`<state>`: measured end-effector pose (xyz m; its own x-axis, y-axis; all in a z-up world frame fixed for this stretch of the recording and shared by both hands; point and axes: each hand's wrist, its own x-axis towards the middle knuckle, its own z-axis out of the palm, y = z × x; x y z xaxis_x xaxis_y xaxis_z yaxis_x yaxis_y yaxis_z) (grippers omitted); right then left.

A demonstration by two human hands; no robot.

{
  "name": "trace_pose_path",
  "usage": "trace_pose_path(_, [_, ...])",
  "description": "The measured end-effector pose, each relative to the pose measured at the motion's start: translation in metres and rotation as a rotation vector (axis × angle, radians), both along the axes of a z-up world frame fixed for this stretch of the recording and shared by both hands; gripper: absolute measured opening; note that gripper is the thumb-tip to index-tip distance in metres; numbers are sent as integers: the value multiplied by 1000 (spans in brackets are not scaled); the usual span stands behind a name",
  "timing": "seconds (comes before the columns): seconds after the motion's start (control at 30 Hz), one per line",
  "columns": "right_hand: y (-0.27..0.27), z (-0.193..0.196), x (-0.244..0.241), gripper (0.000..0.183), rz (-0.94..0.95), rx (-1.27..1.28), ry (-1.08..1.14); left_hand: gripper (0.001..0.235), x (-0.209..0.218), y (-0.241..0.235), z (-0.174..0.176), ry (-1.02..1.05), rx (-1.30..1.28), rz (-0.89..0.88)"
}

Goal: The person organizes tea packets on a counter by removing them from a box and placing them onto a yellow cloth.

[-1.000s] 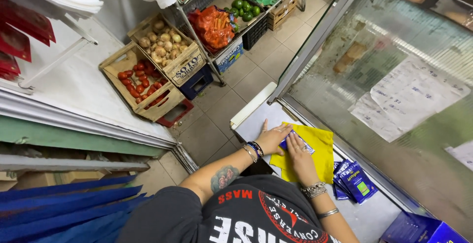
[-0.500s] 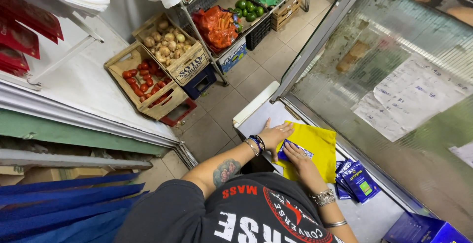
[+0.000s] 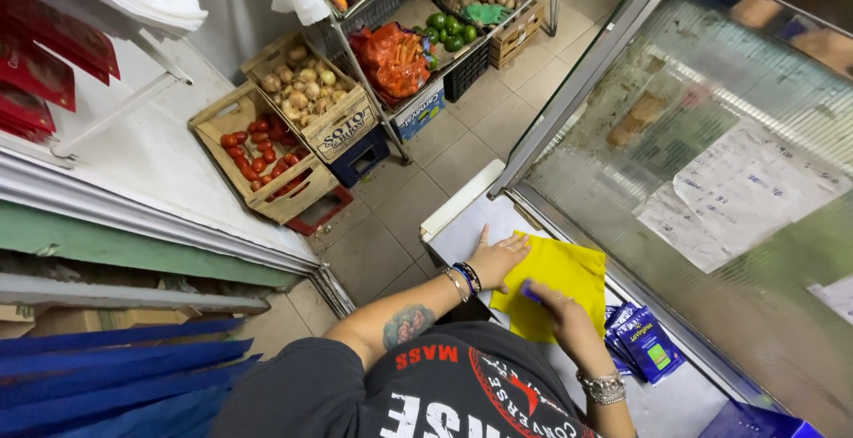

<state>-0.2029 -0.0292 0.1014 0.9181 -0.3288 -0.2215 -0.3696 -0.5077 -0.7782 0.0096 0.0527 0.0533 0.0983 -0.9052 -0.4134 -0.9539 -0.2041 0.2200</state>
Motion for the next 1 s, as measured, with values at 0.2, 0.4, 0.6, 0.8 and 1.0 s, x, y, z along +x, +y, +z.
trace_pose_path(0.2, [-11,-36,23,62,-143,-515,-141,120,-4,2,2,8,-42,96])
trace_pose_path(0.4, [-1,-106,50,56,45,-670,-73,146,4,1,-20,152,-93,153])
trace_pose_path(0.6, [-1,-101,42,57,-12,-729,29,140,2,4,4,160,-72,145])
trace_pose_path(0.8, [-5,-85,37,57,-161,-701,75,133,2,5,5,151,-47,146])
trace_pose_path(1.0, [-7,-93,36,59,-137,-716,74,131,1,6,8,145,-41,144])
